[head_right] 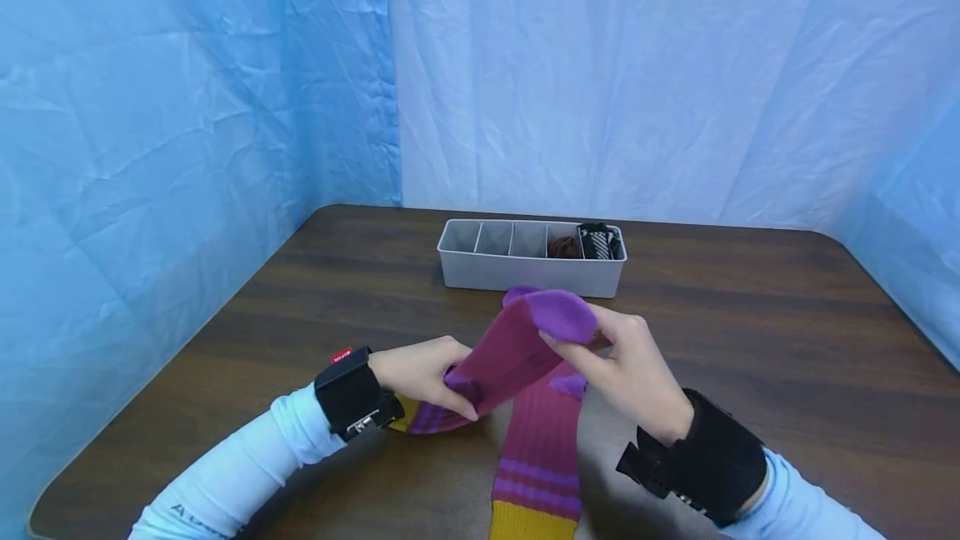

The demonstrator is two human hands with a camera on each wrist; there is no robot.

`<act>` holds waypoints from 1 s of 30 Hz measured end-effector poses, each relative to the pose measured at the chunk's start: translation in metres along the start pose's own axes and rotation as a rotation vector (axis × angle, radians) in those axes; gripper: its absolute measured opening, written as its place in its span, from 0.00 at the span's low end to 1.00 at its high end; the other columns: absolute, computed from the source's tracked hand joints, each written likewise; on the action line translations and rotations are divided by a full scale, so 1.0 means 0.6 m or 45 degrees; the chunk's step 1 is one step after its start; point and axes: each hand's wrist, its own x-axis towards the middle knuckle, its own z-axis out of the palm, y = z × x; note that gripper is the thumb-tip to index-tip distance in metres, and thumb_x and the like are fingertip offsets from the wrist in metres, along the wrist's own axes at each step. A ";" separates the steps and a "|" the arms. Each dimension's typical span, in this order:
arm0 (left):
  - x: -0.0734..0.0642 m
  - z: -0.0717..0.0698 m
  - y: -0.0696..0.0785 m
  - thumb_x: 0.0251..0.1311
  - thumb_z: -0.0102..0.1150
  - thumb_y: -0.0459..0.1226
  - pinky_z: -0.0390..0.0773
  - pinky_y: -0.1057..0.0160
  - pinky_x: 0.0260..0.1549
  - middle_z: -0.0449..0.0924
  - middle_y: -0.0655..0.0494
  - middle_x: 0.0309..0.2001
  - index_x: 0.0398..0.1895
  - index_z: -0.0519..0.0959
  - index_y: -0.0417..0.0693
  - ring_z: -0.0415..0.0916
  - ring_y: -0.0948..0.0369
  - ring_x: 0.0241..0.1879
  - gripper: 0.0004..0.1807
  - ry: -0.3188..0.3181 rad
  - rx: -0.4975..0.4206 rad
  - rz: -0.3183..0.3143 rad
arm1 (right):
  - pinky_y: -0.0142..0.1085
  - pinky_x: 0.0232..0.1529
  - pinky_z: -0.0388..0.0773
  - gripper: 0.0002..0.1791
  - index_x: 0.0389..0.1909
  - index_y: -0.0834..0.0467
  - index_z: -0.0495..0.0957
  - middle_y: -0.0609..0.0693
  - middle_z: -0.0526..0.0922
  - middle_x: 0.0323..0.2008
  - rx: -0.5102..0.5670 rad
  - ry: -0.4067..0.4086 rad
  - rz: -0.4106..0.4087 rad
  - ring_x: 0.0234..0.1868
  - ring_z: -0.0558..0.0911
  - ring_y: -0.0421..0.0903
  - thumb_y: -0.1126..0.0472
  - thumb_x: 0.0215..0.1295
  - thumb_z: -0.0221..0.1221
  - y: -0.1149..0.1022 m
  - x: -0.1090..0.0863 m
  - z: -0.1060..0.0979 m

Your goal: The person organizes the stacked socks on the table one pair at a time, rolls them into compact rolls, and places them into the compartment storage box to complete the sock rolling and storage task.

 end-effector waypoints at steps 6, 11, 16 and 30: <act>-0.007 0.000 -0.003 0.42 0.64 0.40 0.68 0.74 0.42 0.76 0.62 0.38 0.43 0.73 0.49 0.69 0.72 0.37 0.21 -0.011 0.052 -0.138 | 0.27 0.20 0.68 0.15 0.42 0.57 0.75 0.35 0.77 0.30 -0.056 0.129 0.060 0.23 0.72 0.32 0.66 0.50 0.59 0.027 0.009 -0.019; -0.015 0.009 -0.004 0.44 0.62 0.36 0.70 0.76 0.34 0.76 0.63 0.35 0.41 0.72 0.49 0.69 0.72 0.32 0.18 -0.104 0.100 -0.219 | 0.28 0.19 0.70 0.17 0.45 0.60 0.71 0.34 0.75 0.28 -0.029 0.165 0.141 0.19 0.74 0.35 0.65 0.52 0.58 0.056 0.018 -0.037; -0.019 0.017 0.013 0.46 0.58 0.34 0.70 0.78 0.26 0.73 0.62 0.28 0.36 0.70 0.50 0.68 0.73 0.25 0.13 -0.136 0.073 -0.099 | 0.29 0.23 0.74 0.13 0.41 0.62 0.68 0.38 0.77 0.26 0.091 0.183 0.245 0.22 0.78 0.39 0.64 0.55 0.55 0.083 0.026 -0.051; -0.021 0.096 0.153 0.52 0.52 0.39 0.63 0.82 0.31 0.67 0.64 0.38 0.40 0.73 0.56 0.64 0.71 0.35 0.11 0.125 1.044 0.333 | 0.37 0.47 0.71 0.20 0.40 0.64 0.70 0.54 0.76 0.42 1.433 -0.334 0.385 0.43 0.77 0.47 0.64 0.67 0.27 0.131 0.050 -0.061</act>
